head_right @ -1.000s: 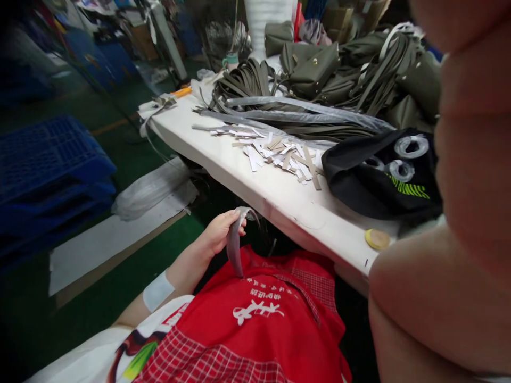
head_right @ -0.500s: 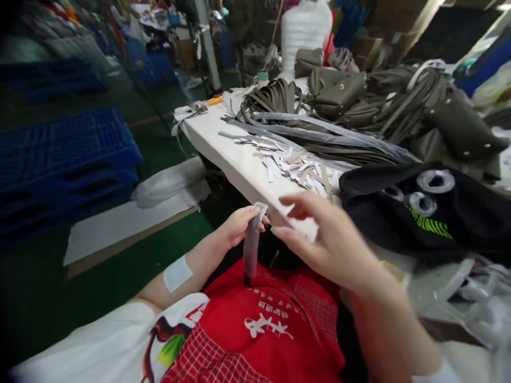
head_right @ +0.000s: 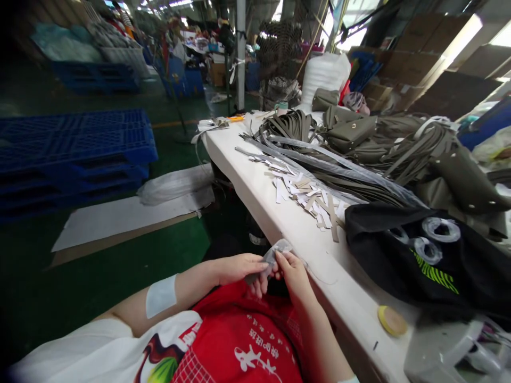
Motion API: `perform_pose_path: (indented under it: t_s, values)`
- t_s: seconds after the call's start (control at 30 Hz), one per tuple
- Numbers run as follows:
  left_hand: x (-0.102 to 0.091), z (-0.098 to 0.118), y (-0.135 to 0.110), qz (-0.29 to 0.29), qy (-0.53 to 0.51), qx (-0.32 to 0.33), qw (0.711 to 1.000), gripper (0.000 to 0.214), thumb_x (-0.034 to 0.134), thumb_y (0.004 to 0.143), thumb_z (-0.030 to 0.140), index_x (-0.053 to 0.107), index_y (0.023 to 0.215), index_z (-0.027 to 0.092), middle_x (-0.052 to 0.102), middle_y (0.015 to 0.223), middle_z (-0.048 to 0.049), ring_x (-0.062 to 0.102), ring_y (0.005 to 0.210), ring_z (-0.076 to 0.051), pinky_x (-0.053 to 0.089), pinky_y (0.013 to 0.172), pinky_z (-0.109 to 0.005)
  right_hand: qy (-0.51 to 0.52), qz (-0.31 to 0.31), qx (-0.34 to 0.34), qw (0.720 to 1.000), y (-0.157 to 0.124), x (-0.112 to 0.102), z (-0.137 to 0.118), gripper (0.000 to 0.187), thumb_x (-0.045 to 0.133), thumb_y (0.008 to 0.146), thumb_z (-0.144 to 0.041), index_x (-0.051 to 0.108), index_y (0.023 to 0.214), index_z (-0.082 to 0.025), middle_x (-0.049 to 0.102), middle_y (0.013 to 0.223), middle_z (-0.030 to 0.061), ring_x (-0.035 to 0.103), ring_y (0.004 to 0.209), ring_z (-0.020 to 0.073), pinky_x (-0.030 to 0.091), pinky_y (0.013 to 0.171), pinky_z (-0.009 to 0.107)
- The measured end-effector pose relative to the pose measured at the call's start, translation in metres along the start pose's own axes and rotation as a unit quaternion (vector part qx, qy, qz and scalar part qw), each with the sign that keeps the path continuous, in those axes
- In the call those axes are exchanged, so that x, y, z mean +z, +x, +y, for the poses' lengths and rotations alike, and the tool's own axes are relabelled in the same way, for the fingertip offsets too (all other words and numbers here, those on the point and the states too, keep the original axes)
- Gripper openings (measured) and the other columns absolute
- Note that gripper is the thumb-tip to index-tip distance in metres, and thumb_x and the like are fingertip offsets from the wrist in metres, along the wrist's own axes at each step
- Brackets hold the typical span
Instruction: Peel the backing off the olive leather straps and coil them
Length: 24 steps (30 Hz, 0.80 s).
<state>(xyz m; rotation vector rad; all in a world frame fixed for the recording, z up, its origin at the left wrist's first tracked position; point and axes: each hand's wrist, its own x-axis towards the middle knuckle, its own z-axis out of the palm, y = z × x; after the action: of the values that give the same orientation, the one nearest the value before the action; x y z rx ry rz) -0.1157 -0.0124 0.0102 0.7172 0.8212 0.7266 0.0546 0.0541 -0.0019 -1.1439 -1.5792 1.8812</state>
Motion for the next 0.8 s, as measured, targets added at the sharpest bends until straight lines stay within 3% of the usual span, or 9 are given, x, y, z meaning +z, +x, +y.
perform_pose_path:
  t_s: [0.1, 0.17, 0.23, 0.3, 0.37, 0.43, 0.53, 0.67, 0.8]
  values:
    - [-0.001, -0.004, -0.003, 0.034, -0.012, 0.015, 0.999, 0.039, 0.061, 0.083, 0.054, 0.061, 0.086, 0.015, 0.047, 0.051, 0.0063, 0.038, 0.037, -0.007, 0.032, 0.041, -0.020, -0.105, 0.041, 0.001, 0.994, -0.001, -0.006, 0.001, 0.052, 0.053, 0.080, -0.067, 0.056, 0.061, -0.019, 0.055, 0.051, 0.0015, 0.048, 0.046, 0.0149, 0.041, 0.048, 0.028]
    - [0.001, -0.001, -0.006, 0.023, -0.021, 0.013, 0.999, 0.037, 0.061, 0.084, 0.051, 0.060, 0.083, 0.014, 0.037, 0.047, 0.0092, 0.028, 0.035, -0.005, 0.024, 0.038, -0.019, -0.207, 0.108, -0.074, 0.970, -0.005, -0.013, -0.003, 0.044, 0.053, 0.083, -0.059, 0.063, 0.071, -0.017, 0.062, 0.061, 0.0053, 0.058, 0.059, 0.0201, 0.048, 0.061, 0.032]
    - [0.006, 0.007, -0.009, -0.009, -0.032, 0.007, 0.999, 0.035, 0.063, 0.084, 0.049, 0.060, 0.082, 0.014, 0.033, 0.046, 0.0098, 0.024, 0.035, -0.005, 0.020, 0.036, -0.019, -0.261, 0.131, -0.175, 0.940, -0.009, -0.017, -0.008, 0.036, 0.059, 0.081, -0.049, 0.066, 0.095, -0.017, 0.068, 0.089, 0.0094, 0.062, 0.088, 0.0256, 0.048, 0.085, 0.038]
    - [0.012, 0.020, -0.013, -0.044, -0.051, 0.020, 0.998, 0.034, 0.063, 0.084, 0.047, 0.061, 0.083, 0.013, 0.034, 0.047, 0.0092, 0.024, 0.035, -0.005, 0.022, 0.036, -0.019, -0.251, 0.052, -0.201, 0.946, -0.015, -0.014, -0.010, 0.038, 0.060, 0.081, -0.045, 0.064, 0.107, -0.018, 0.066, 0.105, 0.0098, 0.059, 0.104, 0.0266, 0.043, 0.097, 0.040]
    - [0.017, 0.035, -0.014, -0.053, -0.078, 0.058, 0.994, 0.034, 0.064, 0.085, 0.045, 0.064, 0.090, 0.011, 0.041, 0.050, 0.0070, 0.030, 0.036, -0.005, 0.026, 0.038, -0.019, -0.203, -0.061, -0.137, 0.968, -0.021, 0.001, -0.005, 0.037, 0.052, 0.087, -0.049, 0.067, 0.097, -0.017, 0.067, 0.096, 0.0087, 0.062, 0.094, 0.0241, 0.048, 0.089, 0.036]
    - [0.017, 0.050, -0.011, -0.017, -0.106, 0.125, 0.986, 0.036, 0.067, 0.083, 0.042, 0.064, 0.100, 0.010, 0.055, 0.063, 0.0009, 0.046, 0.045, -0.007, 0.038, 0.048, -0.020, -0.140, -0.139, -0.056, 0.979, -0.027, 0.022, 0.006, 0.049, 0.041, 0.093, -0.057, 0.067, 0.088, -0.016, 0.067, 0.079, 0.0069, 0.063, 0.074, 0.0196, 0.050, 0.071, 0.030]
    - [0.008, 0.065, 0.000, 0.073, -0.103, 0.231, 0.965, 0.041, 0.069, 0.081, 0.038, 0.061, 0.113, 0.013, 0.067, 0.093, -0.0088, 0.065, 0.080, -0.016, 0.047, 0.079, -0.028, -0.077, -0.210, -0.016, 0.974, -0.038, 0.046, 0.018, 0.062, 0.039, 0.088, -0.070, 0.066, 0.093, -0.015, 0.059, 0.059, 0.0016, 0.052, 0.049, 0.0125, 0.041, 0.049, 0.022]
    - [0.006, 0.066, 0.009, 0.177, 0.169, 0.317, 0.916, 0.021, 0.053, 0.090, 0.034, 0.065, 0.093, 0.017, 0.066, 0.092, -0.0073, 0.061, 0.090, -0.020, 0.040, 0.095, -0.034, -0.042, -0.189, -0.069, 0.979, -0.050, 0.032, 0.000, 0.057, 0.046, 0.086, -0.069, 0.065, 0.093, -0.016, 0.054, 0.053, -0.0013, 0.044, 0.042, 0.0095, 0.031, 0.042, 0.020]
    - [0.026, 0.053, 0.000, 0.084, 0.397, 0.296, 0.865, 0.029, 0.042, 0.092, 0.033, 0.060, 0.074, 0.019, 0.059, 0.074, -0.0034, 0.054, 0.074, -0.019, 0.043, 0.078, -0.029, -0.035, -0.042, -0.096, 0.994, -0.041, -0.015, -0.044, 0.054, 0.047, 0.087, -0.065, 0.064, 0.074, -0.016, 0.047, 0.044, -0.0031, 0.037, 0.036, 0.0081, 0.027, 0.040, 0.020]
